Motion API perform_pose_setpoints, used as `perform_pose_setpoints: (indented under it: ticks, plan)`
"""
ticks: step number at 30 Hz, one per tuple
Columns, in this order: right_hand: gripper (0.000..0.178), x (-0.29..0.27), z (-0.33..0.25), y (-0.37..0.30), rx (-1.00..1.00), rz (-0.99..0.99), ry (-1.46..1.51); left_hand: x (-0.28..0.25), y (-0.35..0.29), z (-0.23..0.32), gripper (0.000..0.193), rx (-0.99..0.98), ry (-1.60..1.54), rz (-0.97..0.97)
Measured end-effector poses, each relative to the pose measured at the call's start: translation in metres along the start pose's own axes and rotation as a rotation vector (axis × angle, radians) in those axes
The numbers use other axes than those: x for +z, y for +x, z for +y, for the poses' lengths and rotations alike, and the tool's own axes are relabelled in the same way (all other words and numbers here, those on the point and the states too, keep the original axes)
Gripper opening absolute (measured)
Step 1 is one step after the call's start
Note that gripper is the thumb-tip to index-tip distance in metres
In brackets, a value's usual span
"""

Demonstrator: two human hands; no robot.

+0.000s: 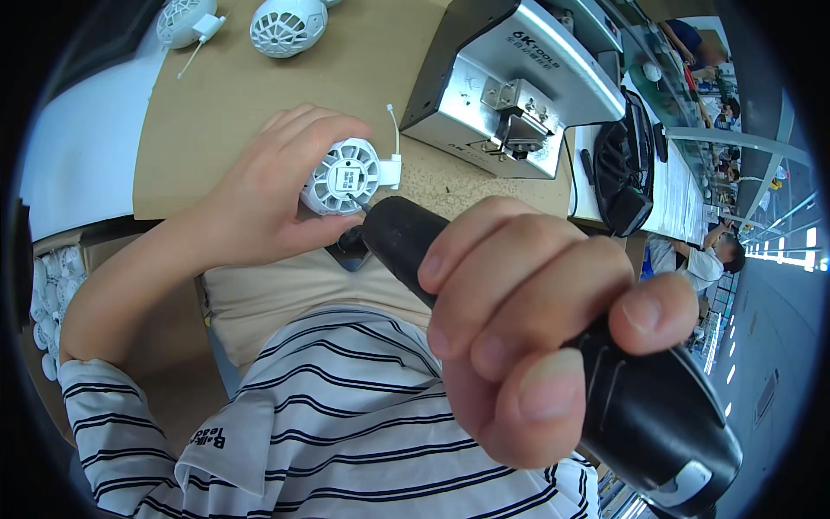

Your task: Assembling white plastic electronic housings by driving screws into pre-drilled holes using an electric screwdriver.

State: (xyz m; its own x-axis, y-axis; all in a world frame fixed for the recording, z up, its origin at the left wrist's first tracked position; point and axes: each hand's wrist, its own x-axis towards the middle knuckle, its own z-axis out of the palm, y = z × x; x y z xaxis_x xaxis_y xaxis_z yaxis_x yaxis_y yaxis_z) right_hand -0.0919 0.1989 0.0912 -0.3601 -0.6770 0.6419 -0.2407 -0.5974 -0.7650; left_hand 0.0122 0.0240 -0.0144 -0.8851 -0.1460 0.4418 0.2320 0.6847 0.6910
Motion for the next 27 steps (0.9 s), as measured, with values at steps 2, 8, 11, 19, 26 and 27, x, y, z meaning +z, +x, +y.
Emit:
perform_pose_setpoints:
  ticks: [2,8,11,19,26,27]
  plan:
    - [0.033,0.001,-0.001,-0.002,0.023,0.028,-0.007,0.001,-0.001,-0.002,0.061,0.005,0.009,-0.004]
    - [0.032,-0.003,0.000,0.000,0.062,0.025,-0.010,0.005,-0.001,-0.005,0.054,-0.013,0.010,0.027]
    - [0.032,0.001,0.004,0.000,0.083,0.027,-0.004,0.004,-0.001,-0.006,0.058,-0.012,0.021,0.021]
    - [0.032,0.007,0.011,0.007,-0.038,0.049,0.013,-0.001,0.002,-0.003,0.061,0.037,0.057,-0.021]
    - [0.032,-0.062,-0.013,-0.003,-0.140,-0.007,0.460,0.003,-0.014,0.015,0.059,0.126,0.151,-0.069]
    - [0.035,-0.075,-0.008,-0.007,-0.138,-0.001,0.634,0.005,-0.022,0.022,0.057,0.256,0.117,-0.177]
